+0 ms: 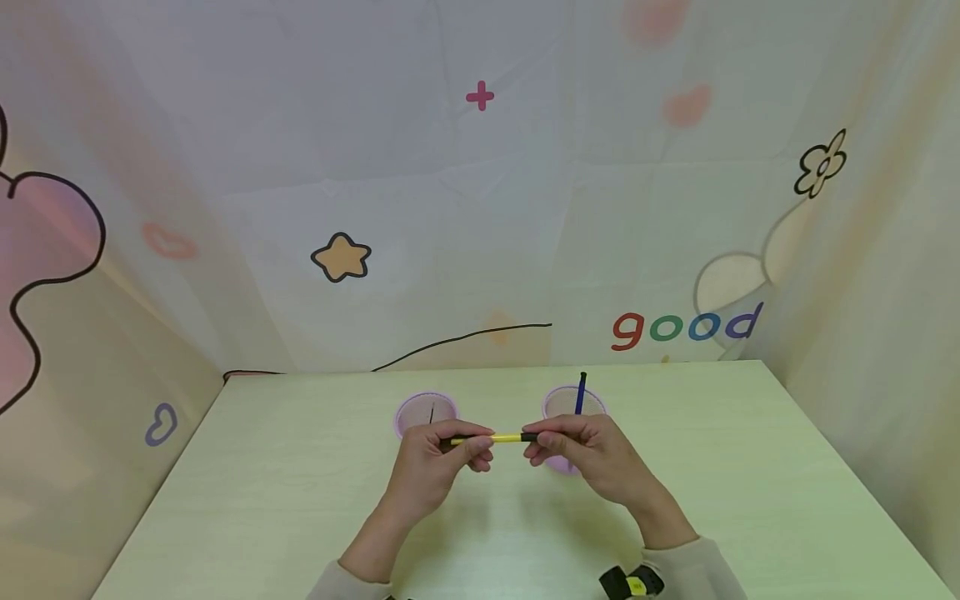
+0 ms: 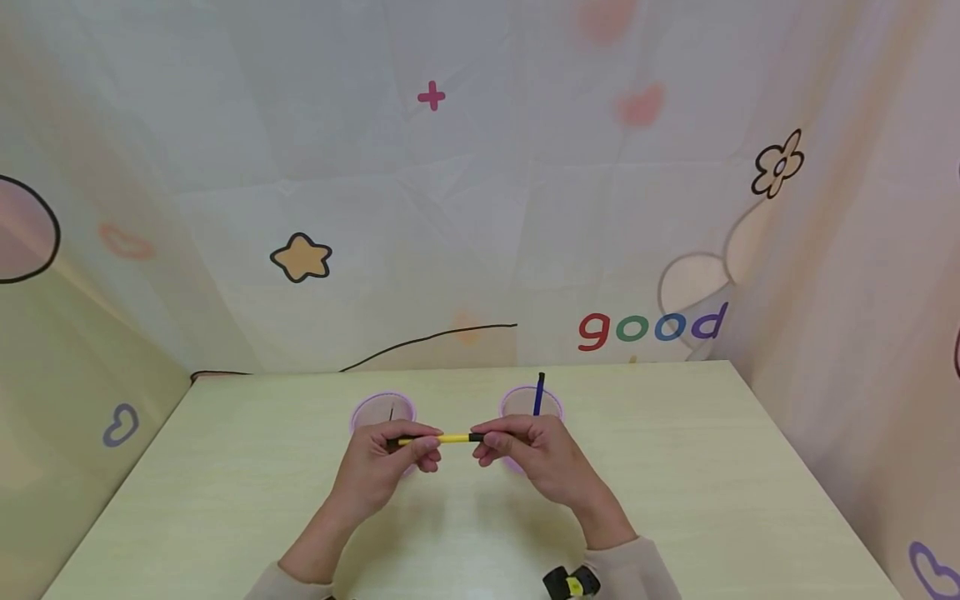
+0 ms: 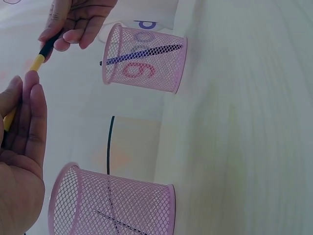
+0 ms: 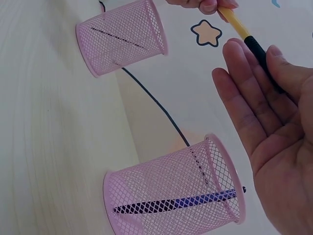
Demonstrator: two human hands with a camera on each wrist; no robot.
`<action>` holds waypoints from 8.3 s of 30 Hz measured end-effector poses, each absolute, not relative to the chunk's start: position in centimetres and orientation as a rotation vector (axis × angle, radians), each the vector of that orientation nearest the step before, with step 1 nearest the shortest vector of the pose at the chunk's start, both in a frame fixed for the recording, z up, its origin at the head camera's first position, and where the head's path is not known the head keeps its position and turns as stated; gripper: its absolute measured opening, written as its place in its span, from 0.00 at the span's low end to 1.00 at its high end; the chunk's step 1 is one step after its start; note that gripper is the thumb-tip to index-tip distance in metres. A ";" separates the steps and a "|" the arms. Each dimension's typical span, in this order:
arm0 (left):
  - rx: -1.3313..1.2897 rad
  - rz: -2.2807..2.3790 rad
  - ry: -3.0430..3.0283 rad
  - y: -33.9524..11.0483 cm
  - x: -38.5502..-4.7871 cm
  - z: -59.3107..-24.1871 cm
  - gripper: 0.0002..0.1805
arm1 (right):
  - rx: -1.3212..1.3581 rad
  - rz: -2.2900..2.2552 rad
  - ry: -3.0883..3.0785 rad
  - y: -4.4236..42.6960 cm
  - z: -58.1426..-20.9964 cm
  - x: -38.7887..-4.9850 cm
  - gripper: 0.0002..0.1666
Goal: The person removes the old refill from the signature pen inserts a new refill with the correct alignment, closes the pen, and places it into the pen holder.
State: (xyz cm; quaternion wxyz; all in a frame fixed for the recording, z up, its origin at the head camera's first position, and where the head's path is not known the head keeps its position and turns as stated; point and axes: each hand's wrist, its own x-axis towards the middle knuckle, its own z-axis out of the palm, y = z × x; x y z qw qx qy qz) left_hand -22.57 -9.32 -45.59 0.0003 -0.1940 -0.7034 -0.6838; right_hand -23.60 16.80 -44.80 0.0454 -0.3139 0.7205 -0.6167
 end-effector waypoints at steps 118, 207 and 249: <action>-0.586 -2.168 -2.219 -9.1 -22.3 -45.8 0.10 | -0.720 -1.802 2.292 16.6 -44.6 -23.4 0.16; -0.600 -2.162 -2.232 -9.4 -22.5 -46.0 0.10 | -0.672 -1.796 2.277 16.8 -44.4 -23.3 0.22; -0.614 -2.159 -2.238 -9.4 -22.4 -46.1 0.11 | -0.735 -1.834 2.282 16.8 -44.4 -23.2 0.14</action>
